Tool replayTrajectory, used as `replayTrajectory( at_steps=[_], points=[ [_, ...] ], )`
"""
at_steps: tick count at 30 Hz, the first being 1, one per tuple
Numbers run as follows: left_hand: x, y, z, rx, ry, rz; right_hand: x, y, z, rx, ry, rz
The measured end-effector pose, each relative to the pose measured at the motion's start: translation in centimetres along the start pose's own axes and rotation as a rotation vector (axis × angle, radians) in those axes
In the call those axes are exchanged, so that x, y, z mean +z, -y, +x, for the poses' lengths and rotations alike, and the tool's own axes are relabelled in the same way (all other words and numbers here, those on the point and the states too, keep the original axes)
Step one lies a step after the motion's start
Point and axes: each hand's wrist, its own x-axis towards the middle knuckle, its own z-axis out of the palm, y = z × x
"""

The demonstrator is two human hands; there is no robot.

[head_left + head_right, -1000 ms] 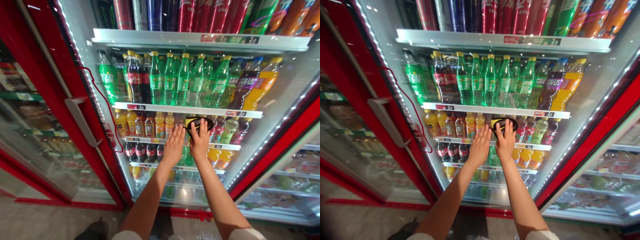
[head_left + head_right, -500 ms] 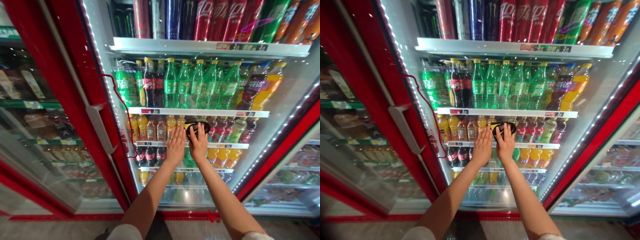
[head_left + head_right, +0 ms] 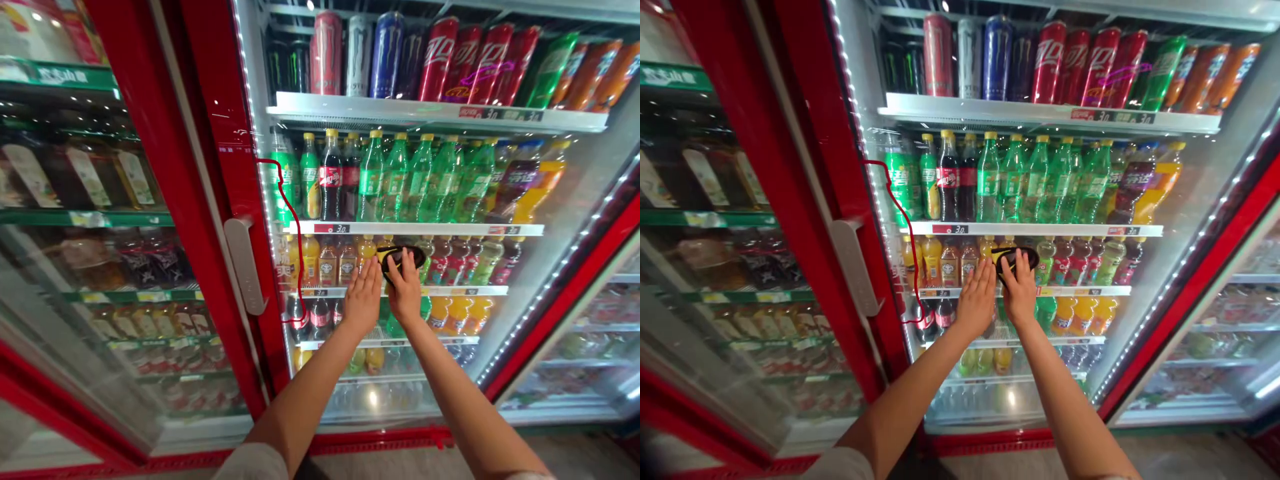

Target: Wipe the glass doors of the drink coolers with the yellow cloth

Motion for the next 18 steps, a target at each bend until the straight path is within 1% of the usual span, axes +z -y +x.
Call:
replayTrajectory(
  at_steps=[1, 3, 5, 6, 8, 10, 12, 13, 15, 18],
  points=[
    [-0.6, 0.3, 0.8, -0.01, -0.02, -0.02, 0.1, 0.3, 1.2, 0.009, -0.024, -0.005],
    [-1.7, 1.5, 1.6, -0.051, -0.07, -0.043, 0.8, 1.8, 3.2, 0.017, -0.062, -0.009],
    [-2.1, 2.9, 1.0, -0.118, -0.109, -0.032, 1.6, 4.0, 4.0, 0.003, -0.058, -0.009],
    [-1.9, 3.4, 0.2, -0.156, -0.119, -0.015, 2.0, 5.1, 3.7, -0.013, -0.043, -0.006],
    [-1.1, 3.9, -2.2, -0.218, -0.118, 0.027, 2.5, 6.6, 2.3, -0.061, 0.009, 0.004],
    [0.0, 4.0, -4.4, -0.224, -0.098, 0.054, 2.5, 7.1, 0.6, -0.11, 0.063, 0.014],
    [0.5, 3.9, -5.2, -0.198, -0.084, 0.067, 2.3, 7.0, 0.0, -0.134, 0.08, 0.028],
    [0.3, 4.1, -5.0, -0.187, -0.085, 0.071, 2.3, 6.9, 0.2, -0.131, 0.073, 0.033],
    [-0.6, 4.9, -3.9, -0.184, -0.105, 0.08, 2.5, 7.4, 1.7, -0.094, 0.037, 0.041],
    [-2.6, 7.3, -2.6, -0.224, -0.142, 0.105, 3.7, 9.9, 4.3, -0.027, -0.003, 0.055]
  ],
)
